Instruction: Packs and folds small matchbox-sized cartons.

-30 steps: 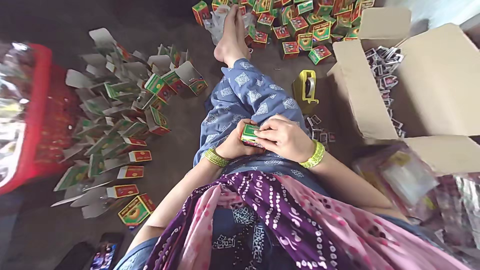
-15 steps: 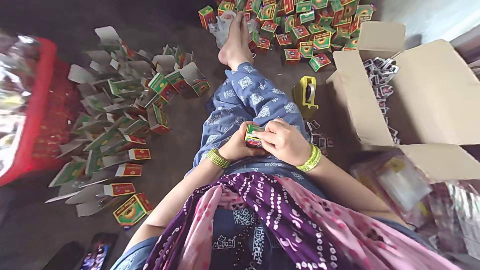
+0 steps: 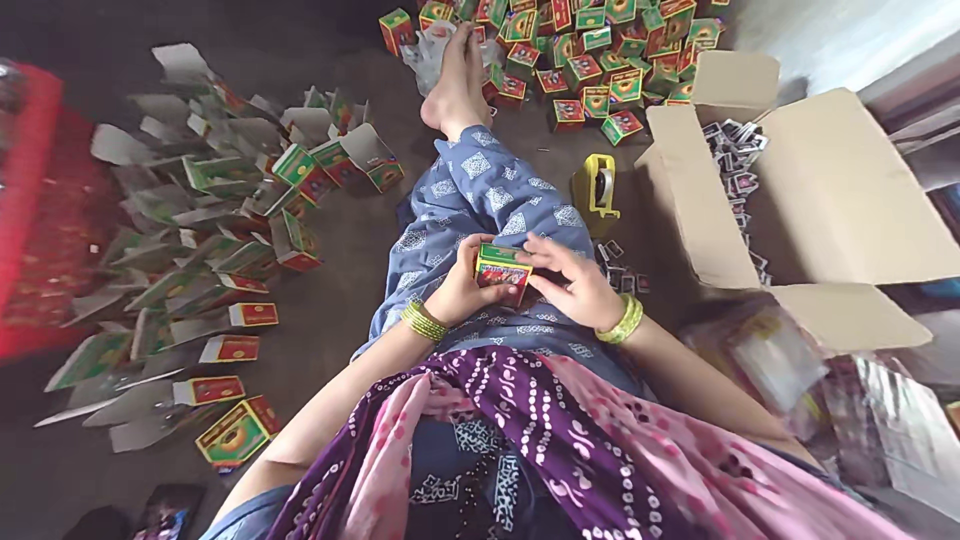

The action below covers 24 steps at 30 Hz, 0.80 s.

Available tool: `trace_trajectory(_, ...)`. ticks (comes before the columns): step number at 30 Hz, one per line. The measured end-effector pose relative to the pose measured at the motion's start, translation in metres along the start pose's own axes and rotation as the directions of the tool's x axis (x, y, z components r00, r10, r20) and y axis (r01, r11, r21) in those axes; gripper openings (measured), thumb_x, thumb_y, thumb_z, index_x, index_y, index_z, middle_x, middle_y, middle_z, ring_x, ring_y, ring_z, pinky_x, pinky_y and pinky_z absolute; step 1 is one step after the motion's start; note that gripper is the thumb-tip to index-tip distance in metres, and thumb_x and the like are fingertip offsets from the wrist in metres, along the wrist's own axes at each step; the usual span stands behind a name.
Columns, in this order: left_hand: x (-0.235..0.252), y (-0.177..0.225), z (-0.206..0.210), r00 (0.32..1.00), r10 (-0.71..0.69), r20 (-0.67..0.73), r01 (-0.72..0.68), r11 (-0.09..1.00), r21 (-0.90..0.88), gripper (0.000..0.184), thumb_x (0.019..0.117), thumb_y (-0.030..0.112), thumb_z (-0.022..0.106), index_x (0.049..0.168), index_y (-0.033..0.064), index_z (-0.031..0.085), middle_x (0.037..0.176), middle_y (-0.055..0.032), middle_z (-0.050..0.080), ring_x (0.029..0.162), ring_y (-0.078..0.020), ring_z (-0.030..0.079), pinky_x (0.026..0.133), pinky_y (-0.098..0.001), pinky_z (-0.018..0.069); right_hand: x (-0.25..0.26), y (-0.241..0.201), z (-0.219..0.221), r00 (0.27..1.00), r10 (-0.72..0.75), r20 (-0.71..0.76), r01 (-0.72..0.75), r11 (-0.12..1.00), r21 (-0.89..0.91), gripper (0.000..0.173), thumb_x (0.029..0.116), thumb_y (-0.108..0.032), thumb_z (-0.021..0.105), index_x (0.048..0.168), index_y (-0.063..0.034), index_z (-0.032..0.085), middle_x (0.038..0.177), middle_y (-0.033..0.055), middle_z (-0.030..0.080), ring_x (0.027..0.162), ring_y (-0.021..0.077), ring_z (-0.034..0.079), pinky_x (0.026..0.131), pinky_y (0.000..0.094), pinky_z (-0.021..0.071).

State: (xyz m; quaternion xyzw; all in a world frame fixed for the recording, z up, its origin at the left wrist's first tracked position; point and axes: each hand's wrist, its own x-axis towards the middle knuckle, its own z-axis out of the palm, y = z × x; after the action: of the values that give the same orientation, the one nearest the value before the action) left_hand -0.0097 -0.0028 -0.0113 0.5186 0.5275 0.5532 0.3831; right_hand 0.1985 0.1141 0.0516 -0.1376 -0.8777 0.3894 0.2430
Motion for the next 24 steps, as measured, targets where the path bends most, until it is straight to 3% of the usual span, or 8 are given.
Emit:
trace_trajectory(2,-0.001,0.000,0.002,0.999,0.048,-0.023,-0.048,0.999,-0.012,0.076,0.0862,0.021,0.083,0.144,0.0051,0.037,0.118,-0.0088,0.069,0.102,-0.0158,0.072,0.092,-0.0384,0.0621,0.000,0.019,-0.021,0.972,0.199,-0.124,-0.193,0.979,0.058,0.058,0.0964,-0.014,0.067,0.150,-0.0043,0.047,0.137,0.0089,0.065,0.123,0.0186,0.065,0.103,0.0417,0.0570)
trace_trajectory(5,-0.003,0.002,0.002,0.998,0.030,-0.057,-0.036,0.994,-0.101,0.057,0.0940,0.019,0.073,0.139,0.0074,0.041,0.116,-0.0085,0.070,0.098,-0.0188,0.073,0.087,-0.0403,0.0634,-0.001,0.073,-0.056,0.771,0.441,-0.460,-0.489,0.872,0.016,0.042,0.0989,-0.014,0.064,0.139,-0.0042,0.055,0.126,0.0122,0.069,0.111,0.0198,0.068,0.094,0.0400,0.0579)
trace_trajectory(9,-0.002,0.000,0.001,0.992,0.069,-0.104,-0.084,0.986,-0.147,0.035,0.1030,0.015,0.043,0.136,0.0023,0.045,0.124,-0.0093,0.065,0.104,-0.0164,0.069,0.089,-0.0376,0.0606,-0.003,0.155,-0.094,0.506,0.614,-0.606,-0.772,0.636,0.000,0.044,0.0996,-0.009,0.057,0.142,0.0011,0.052,0.134,0.0199,0.064,0.125,0.0300,0.063,0.108,0.0477,0.0486)
trace_trajectory(12,0.000,-0.002,0.001,0.991,0.085,-0.104,-0.098,0.988,-0.123,0.033,0.1048,0.014,0.033,0.132,0.0011,0.047,0.122,-0.0073,0.064,0.102,-0.0113,0.067,0.088,-0.0327,0.0589,0.001,0.188,-0.107,0.524,0.689,-0.501,-0.811,0.584,-0.045,0.043,0.1053,-0.015,0.054,0.144,0.0016,0.052,0.144,0.0234,0.057,0.135,0.0352,0.055,0.115,0.0518,0.0411)
trace_trajectory(15,0.001,-0.002,0.001,0.991,0.076,-0.109,-0.089,0.989,-0.118,0.031,0.1045,0.013,0.035,0.130,0.0011,0.048,0.117,-0.0050,0.066,0.095,-0.0076,0.067,0.083,-0.0283,0.0583,0.008,0.203,-0.114,0.561,0.729,-0.392,-0.810,0.581,-0.080,0.039,0.1088,-0.021,0.050,0.141,0.0007,0.056,0.141,0.0239,0.059,0.134,0.0357,0.055,0.116,0.0527,0.0392)
trace_trajectory(18,0.003,-0.002,0.000,0.990,0.055,-0.131,-0.072,0.989,-0.126,0.031,0.1048,0.012,0.036,0.130,0.0006,0.049,0.115,-0.0047,0.066,0.092,-0.0075,0.067,0.081,-0.0277,0.0586,0.016,0.212,-0.120,0.571,0.732,-0.371,-0.803,0.592,-0.068,0.039,0.1038,-0.024,0.061,0.134,0.0003,0.062,0.131,0.0231,0.065,0.127,0.0362,0.060,0.111,0.0539,0.0433)
trace_trajectory(21,0.004,-0.003,0.001,0.990,0.058,-0.132,-0.076,0.988,-0.137,0.030,0.1052,0.012,0.036,0.130,0.0008,0.049,0.116,-0.0047,0.066,0.094,-0.0083,0.068,0.083,-0.0284,0.0593,0.021,0.215,-0.121,0.507,0.772,-0.384,-0.829,0.559,0.029,0.043,0.0933,-0.020,0.076,0.130,0.0000,0.065,0.121,0.0211,0.070,0.114,0.0333,0.067,0.103,0.0524,0.0503)
trace_trajectory(24,0.004,-0.004,0.002,0.990,0.067,-0.126,-0.084,0.986,-0.142,0.030,0.1052,0.012,0.037,0.130,0.0011,0.049,0.118,-0.0052,0.066,0.096,-0.0088,0.068,0.082,-0.0283,0.0593,0.023,0.208,-0.121,0.408,0.823,-0.396,-0.840,0.508,0.190,0.042,0.0894,-0.018,0.080,0.127,-0.0020,0.068,0.120,0.0188,0.070,0.110,0.0303,0.067,0.100,0.0499,0.0517)
